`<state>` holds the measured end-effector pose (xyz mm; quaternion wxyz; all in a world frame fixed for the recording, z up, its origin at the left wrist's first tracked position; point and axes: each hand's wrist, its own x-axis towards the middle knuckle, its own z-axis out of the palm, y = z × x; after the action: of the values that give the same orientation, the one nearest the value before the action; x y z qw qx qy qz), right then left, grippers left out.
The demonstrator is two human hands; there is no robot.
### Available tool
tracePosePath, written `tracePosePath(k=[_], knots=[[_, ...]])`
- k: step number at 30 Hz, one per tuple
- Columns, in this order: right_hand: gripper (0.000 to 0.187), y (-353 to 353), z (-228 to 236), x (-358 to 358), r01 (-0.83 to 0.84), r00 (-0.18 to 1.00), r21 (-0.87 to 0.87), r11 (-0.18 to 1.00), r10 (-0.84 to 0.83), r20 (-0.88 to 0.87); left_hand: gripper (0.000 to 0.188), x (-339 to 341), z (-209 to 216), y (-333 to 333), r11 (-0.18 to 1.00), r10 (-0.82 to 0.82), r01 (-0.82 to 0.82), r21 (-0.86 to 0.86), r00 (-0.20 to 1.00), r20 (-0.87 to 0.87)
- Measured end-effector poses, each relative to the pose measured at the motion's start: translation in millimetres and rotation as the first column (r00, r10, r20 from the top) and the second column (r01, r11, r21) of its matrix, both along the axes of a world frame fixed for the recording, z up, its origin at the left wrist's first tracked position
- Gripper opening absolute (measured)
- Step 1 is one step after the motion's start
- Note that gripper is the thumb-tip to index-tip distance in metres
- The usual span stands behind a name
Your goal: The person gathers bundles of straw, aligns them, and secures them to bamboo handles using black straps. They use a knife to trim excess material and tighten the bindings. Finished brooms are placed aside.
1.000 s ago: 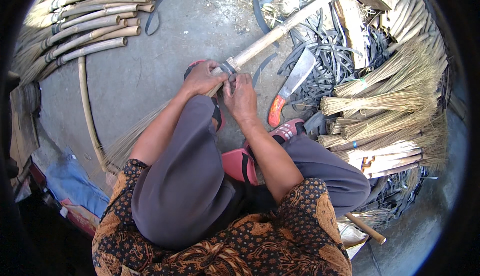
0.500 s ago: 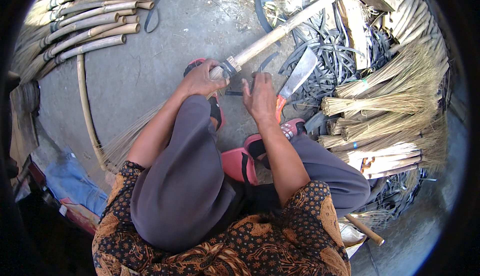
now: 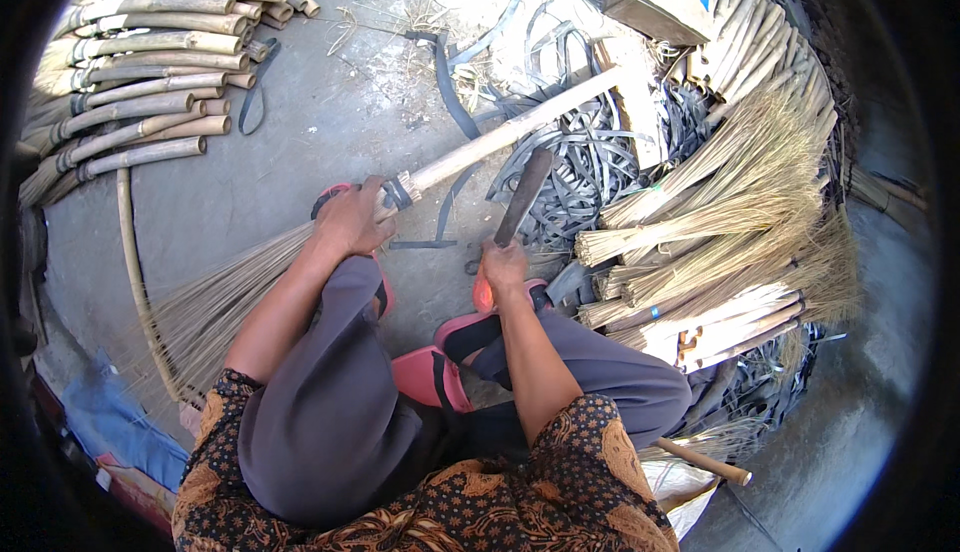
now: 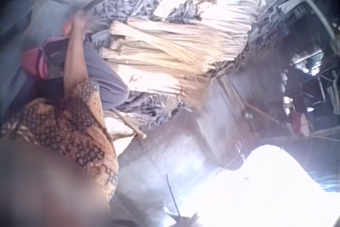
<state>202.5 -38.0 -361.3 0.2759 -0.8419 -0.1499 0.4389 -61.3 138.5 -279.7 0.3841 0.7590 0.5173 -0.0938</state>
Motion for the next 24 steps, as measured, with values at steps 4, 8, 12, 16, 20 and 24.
tracePosePath(k=[4,8,12,16,20,24], knots=[[0.021,-2,43,-11,-0.027,0.997,-0.003,1.000,0.027,-0.066,0.059,2,-2,-4,0.999,0.000,0.002,0.036,0.999,-0.048],[0.027,6,70,-12,-0.268,0.941,-0.047,0.962,0.272,0.202,0.050,4,2,-5,0.998,0.056,-0.058,-0.017,0.993,-0.101],[0.033,26,74,-10,-0.548,0.762,-0.064,0.834,0.529,0.373,0.046,6,4,-5,0.997,0.070,-0.072,-0.013,0.991,-0.112],[0.030,29,80,-20,-0.856,0.471,-0.072,0.512,0.830,0.300,0.046,3,-3,-5,0.998,0.059,-0.058,0.024,0.997,-0.058],[0.031,35,91,-30,-0.803,0.545,-0.116,0.584,0.799,0.255,0.049,3,-10,-6,0.998,0.063,-0.063,-0.003,0.996,-0.060],[0.033,38,102,-38,-0.817,0.531,-0.139,0.560,0.824,0.196,0.052,4,-9,-7,0.998,0.056,-0.054,0.042,0.998,-0.037]])
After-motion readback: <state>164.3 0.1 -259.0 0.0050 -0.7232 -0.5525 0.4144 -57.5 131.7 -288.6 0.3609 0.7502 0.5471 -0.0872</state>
